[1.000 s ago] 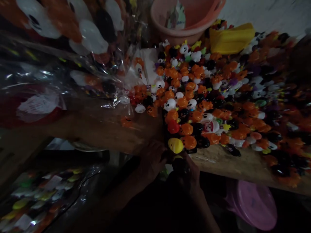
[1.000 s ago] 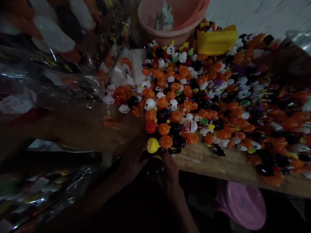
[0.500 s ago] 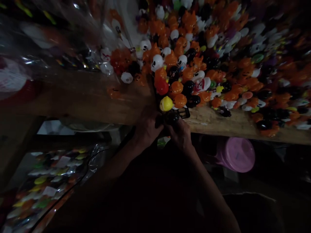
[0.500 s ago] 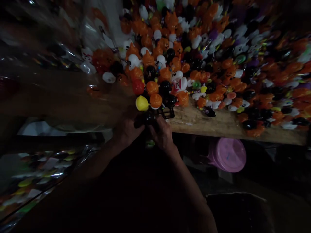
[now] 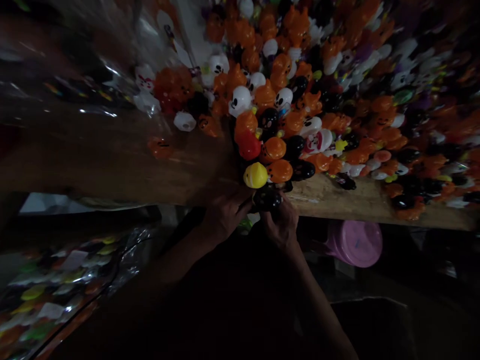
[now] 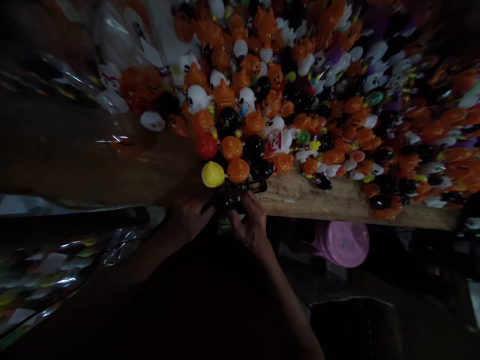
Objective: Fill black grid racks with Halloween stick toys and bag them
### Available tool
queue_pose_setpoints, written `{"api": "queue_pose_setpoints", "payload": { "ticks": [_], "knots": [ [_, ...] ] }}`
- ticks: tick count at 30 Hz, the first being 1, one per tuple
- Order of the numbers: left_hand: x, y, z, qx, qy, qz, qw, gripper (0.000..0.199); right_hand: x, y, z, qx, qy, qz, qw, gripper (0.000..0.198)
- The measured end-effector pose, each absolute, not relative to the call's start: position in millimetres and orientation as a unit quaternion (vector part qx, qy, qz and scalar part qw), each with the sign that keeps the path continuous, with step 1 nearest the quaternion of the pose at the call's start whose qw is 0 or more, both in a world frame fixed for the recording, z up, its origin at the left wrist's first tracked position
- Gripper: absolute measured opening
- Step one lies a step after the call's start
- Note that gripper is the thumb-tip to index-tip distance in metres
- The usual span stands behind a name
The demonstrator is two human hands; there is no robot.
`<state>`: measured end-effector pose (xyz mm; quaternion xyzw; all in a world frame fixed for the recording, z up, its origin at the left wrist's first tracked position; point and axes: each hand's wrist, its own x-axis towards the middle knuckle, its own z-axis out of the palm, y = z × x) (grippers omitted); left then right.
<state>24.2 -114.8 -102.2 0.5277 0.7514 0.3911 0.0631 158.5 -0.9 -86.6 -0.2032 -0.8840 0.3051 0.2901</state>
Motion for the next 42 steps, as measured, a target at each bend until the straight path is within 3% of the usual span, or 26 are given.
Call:
{"api": "queue_pose_setpoints", "payload": {
  "ticks": [4, 13, 16, 21, 29, 36, 39, 42],
  "knots": [
    [26, -117, -107, 0.553, 0.735, 0.393, -0.011, 0.028, 163, -4, -96, -0.223, -0.875, 0.308, 0.300, 0.023],
    [29, -118, -117, 0.568, 0.727, 0.386, 0.013, 0.035, 162, -4, -106, -0.226, -0.858, 0.322, 0.330, 0.035],
    [31, -118, -119, 0.555, 0.731, 0.395, 0.048, 0.036, 159, -4, -102, -0.215, -0.851, 0.332, 0.347, 0.033],
    [24, -109, -114, 0.554, 0.735, 0.381, 0.089, 0.045, 152, 2, -99, -0.206, -0.860, 0.300, 0.356, 0.011],
    [23, -108, -116, 0.566, 0.712, 0.414, 0.038, 0.036, 157, -5, -116, -0.201, -0.880, 0.199, 0.382, 0.025],
    [28, -105, -121, 0.545, 0.718, 0.434, 0.000, 0.042, 150, -6, -125, -0.197, -0.867, 0.157, 0.431, 0.021],
    [29, -103, -121, 0.544, 0.719, 0.433, 0.004, 0.048, 148, -4, -113, -0.178, -0.870, 0.207, 0.411, 0.020],
    [28, -103, -115, 0.555, 0.715, 0.426, 0.008, 0.042, 171, 7, -84, -0.163, -0.891, 0.274, 0.323, 0.021]
  ]
}}
